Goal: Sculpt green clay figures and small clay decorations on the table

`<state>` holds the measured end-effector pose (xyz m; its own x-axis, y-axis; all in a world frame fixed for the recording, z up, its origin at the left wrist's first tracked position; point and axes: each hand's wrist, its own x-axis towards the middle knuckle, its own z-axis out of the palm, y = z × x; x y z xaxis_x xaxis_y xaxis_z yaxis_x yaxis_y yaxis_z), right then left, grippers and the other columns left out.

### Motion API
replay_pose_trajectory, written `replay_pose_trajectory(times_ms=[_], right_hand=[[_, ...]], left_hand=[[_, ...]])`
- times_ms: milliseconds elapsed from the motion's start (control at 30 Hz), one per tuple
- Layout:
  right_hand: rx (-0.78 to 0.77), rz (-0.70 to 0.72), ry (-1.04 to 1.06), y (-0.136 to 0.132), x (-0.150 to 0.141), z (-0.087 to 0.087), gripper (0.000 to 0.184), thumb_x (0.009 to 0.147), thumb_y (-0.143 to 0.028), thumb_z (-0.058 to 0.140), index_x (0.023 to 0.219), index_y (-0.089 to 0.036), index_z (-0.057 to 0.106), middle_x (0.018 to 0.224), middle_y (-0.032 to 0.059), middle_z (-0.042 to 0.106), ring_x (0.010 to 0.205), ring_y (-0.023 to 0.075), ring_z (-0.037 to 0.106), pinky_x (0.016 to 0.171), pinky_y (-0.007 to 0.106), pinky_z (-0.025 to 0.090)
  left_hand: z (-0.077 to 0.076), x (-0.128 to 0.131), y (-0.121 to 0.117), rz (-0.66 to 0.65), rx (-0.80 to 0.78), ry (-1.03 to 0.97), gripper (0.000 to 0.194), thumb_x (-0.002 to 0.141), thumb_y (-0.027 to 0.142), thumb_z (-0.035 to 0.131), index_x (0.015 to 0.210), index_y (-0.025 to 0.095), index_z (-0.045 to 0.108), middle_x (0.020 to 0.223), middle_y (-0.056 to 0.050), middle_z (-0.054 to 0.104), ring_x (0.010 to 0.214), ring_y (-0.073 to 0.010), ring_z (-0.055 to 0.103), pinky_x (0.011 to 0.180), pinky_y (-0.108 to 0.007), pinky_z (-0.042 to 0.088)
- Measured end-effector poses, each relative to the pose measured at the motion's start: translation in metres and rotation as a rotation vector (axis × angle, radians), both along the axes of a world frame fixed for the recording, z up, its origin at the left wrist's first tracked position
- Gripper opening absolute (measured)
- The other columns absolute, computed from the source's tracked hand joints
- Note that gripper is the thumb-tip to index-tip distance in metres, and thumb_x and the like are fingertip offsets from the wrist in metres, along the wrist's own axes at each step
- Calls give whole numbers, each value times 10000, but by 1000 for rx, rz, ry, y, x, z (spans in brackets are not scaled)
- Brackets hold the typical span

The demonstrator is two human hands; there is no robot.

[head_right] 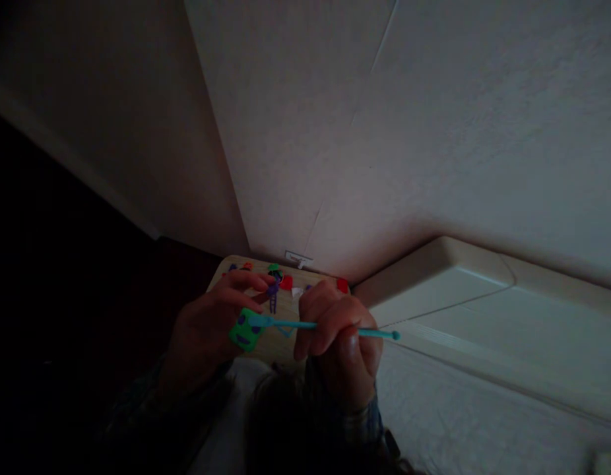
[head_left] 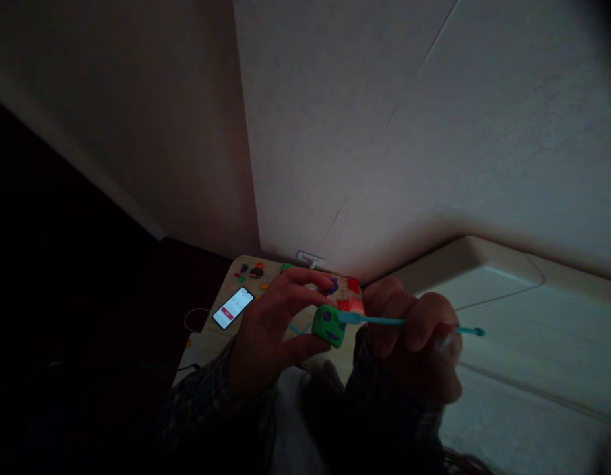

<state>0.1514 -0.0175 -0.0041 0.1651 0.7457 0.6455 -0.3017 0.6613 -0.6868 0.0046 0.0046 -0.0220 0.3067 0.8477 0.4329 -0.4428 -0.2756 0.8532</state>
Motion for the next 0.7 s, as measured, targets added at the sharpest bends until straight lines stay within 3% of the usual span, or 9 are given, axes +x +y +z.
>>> replay_pose_trajectory(times_ms=[700], right_hand=[[-47, -68, -22, -2, 1, 2, 319, 934, -376, 453, 654, -231, 493, 444, -52, 442, 469, 130, 391, 539, 311, 339]], left_hand=[[-3, 1, -3, -35, -7, 19, 241, 759, 241, 746, 991, 242, 683, 1113, -65, 592, 1111, -249, 579, 961, -415, 517]])
